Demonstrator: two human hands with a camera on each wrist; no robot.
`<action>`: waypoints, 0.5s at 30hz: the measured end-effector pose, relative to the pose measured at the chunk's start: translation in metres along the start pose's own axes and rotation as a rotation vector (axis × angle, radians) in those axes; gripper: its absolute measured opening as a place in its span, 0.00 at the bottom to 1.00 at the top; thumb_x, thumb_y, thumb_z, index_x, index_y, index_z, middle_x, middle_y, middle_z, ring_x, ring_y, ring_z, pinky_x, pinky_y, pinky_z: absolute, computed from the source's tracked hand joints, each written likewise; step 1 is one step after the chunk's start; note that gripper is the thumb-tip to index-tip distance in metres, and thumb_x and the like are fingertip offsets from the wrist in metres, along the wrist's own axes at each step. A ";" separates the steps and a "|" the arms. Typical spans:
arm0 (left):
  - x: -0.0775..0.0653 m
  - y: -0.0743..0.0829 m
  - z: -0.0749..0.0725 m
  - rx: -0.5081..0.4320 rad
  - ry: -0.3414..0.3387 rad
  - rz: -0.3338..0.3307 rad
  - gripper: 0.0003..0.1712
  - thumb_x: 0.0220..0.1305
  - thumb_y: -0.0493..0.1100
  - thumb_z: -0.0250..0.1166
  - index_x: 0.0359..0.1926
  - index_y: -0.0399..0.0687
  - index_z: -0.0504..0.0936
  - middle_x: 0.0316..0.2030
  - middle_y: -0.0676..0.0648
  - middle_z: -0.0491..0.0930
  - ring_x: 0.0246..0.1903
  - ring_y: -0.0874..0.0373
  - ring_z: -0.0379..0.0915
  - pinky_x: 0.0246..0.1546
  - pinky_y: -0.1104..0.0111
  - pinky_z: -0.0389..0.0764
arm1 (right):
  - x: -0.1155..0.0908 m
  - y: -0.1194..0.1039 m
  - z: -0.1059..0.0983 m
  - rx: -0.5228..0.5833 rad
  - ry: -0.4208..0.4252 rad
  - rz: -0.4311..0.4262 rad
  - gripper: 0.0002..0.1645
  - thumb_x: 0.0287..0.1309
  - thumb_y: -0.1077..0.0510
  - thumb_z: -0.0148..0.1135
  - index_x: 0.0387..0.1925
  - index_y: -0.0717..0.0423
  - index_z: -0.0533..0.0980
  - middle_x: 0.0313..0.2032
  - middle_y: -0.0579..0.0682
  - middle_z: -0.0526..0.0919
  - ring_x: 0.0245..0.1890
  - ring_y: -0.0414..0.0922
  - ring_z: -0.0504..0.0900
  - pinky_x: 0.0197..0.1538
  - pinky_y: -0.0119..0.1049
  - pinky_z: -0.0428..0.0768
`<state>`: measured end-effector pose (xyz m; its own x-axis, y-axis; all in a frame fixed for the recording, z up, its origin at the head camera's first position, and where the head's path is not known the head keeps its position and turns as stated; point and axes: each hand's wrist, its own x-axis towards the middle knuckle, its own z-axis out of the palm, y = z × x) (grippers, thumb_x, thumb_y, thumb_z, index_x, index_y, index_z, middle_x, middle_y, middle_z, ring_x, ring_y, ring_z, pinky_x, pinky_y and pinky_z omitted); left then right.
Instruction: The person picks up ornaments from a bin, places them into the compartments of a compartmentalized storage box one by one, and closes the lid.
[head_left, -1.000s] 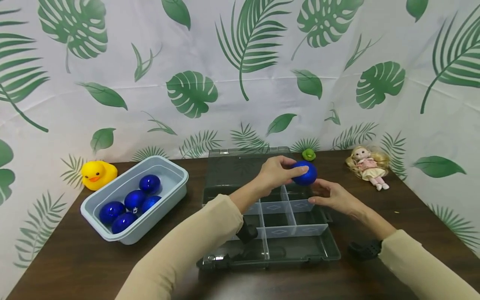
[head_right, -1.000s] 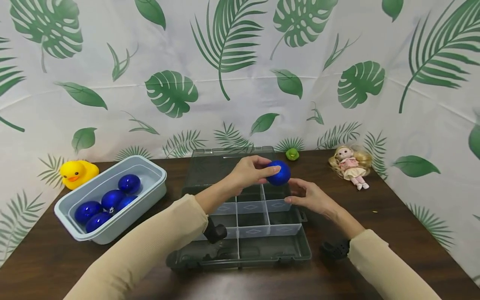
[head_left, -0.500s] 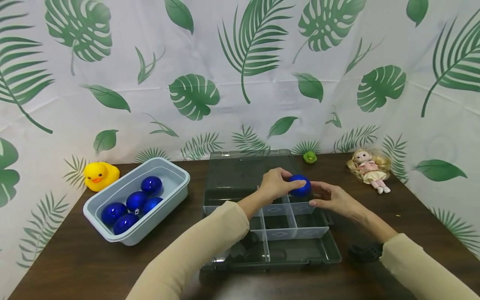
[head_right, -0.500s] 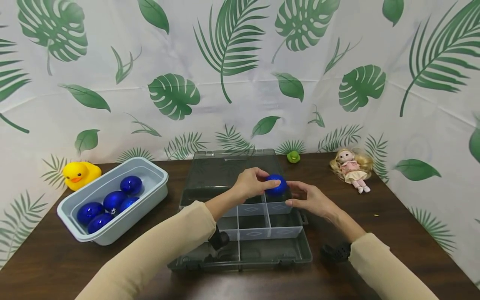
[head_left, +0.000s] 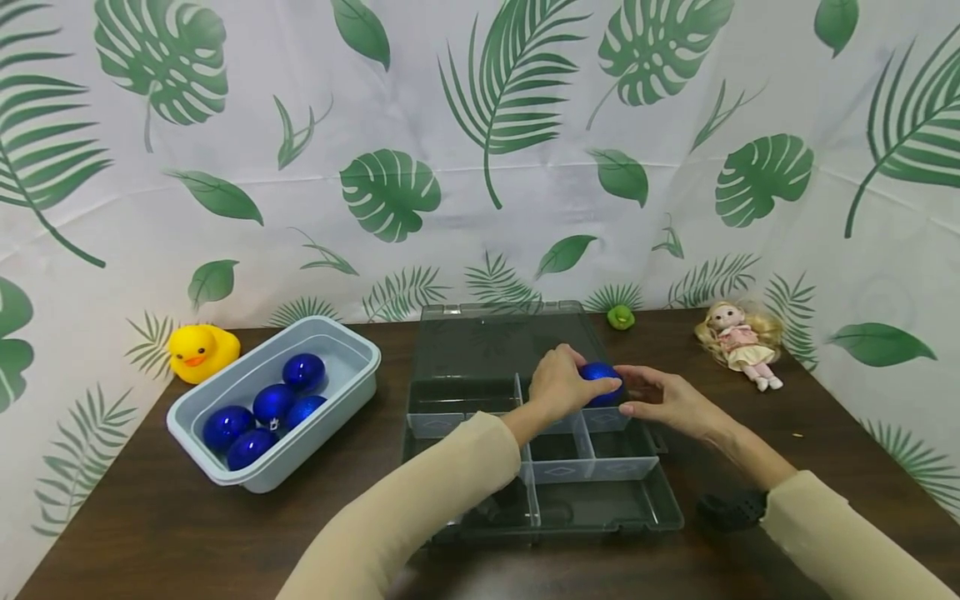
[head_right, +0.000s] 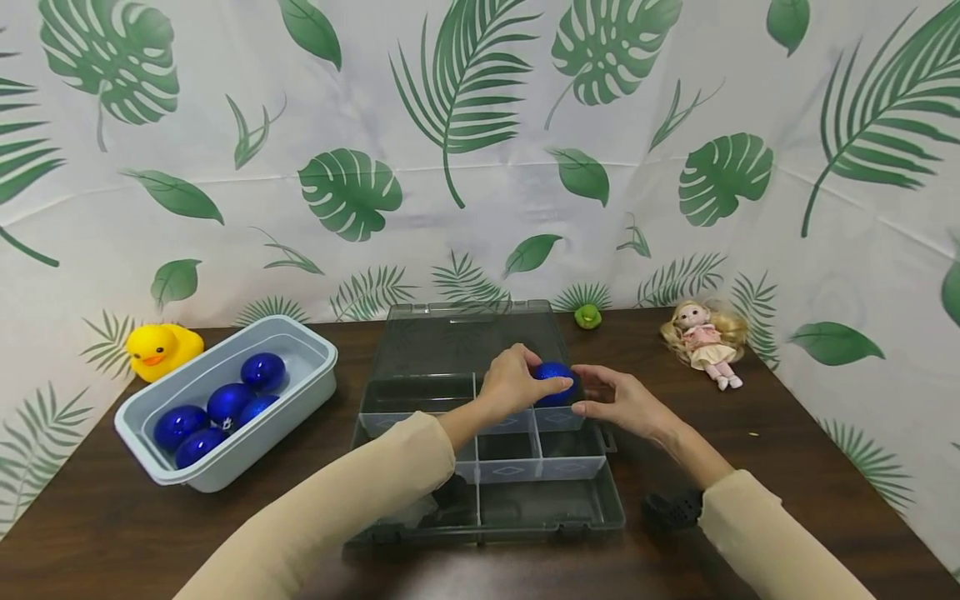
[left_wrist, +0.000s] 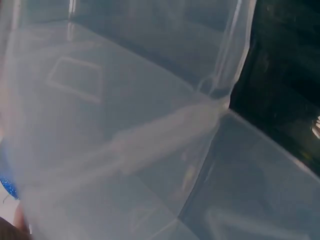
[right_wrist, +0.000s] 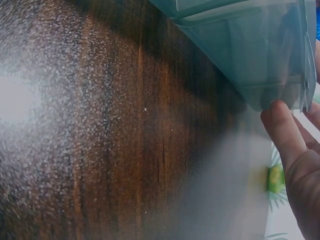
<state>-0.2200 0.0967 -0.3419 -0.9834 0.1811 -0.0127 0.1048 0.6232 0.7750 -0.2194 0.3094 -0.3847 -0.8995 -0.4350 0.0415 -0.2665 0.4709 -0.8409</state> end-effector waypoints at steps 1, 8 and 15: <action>0.000 0.000 0.002 0.001 0.014 -0.001 0.30 0.47 0.61 0.72 0.44 0.48 0.75 0.37 0.51 0.75 0.36 0.58 0.71 0.35 0.67 0.75 | 0.000 0.000 0.000 -0.006 0.004 -0.005 0.37 0.60 0.60 0.61 0.65 0.71 0.58 0.62 0.73 0.64 0.58 0.68 0.68 0.51 0.36 0.79; -0.003 -0.002 0.008 0.042 0.068 0.016 0.31 0.44 0.62 0.73 0.42 0.51 0.72 0.36 0.52 0.71 0.36 0.58 0.69 0.32 0.69 0.73 | 0.001 -0.003 -0.002 -0.032 0.006 -0.009 0.37 0.60 0.60 0.60 0.65 0.71 0.58 0.61 0.72 0.64 0.58 0.67 0.69 0.51 0.36 0.80; -0.006 -0.006 0.009 0.040 0.032 0.005 0.28 0.46 0.59 0.74 0.43 0.52 0.72 0.36 0.54 0.70 0.35 0.60 0.69 0.32 0.71 0.72 | -0.002 -0.001 -0.001 -0.074 0.008 0.030 0.38 0.61 0.57 0.61 0.66 0.68 0.58 0.63 0.71 0.63 0.60 0.67 0.67 0.54 0.43 0.77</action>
<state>-0.2134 0.0982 -0.3521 -0.9869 0.1606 0.0117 0.1150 0.6522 0.7493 -0.2171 0.3103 -0.3834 -0.9101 -0.4138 0.0216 -0.2642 0.5393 -0.7996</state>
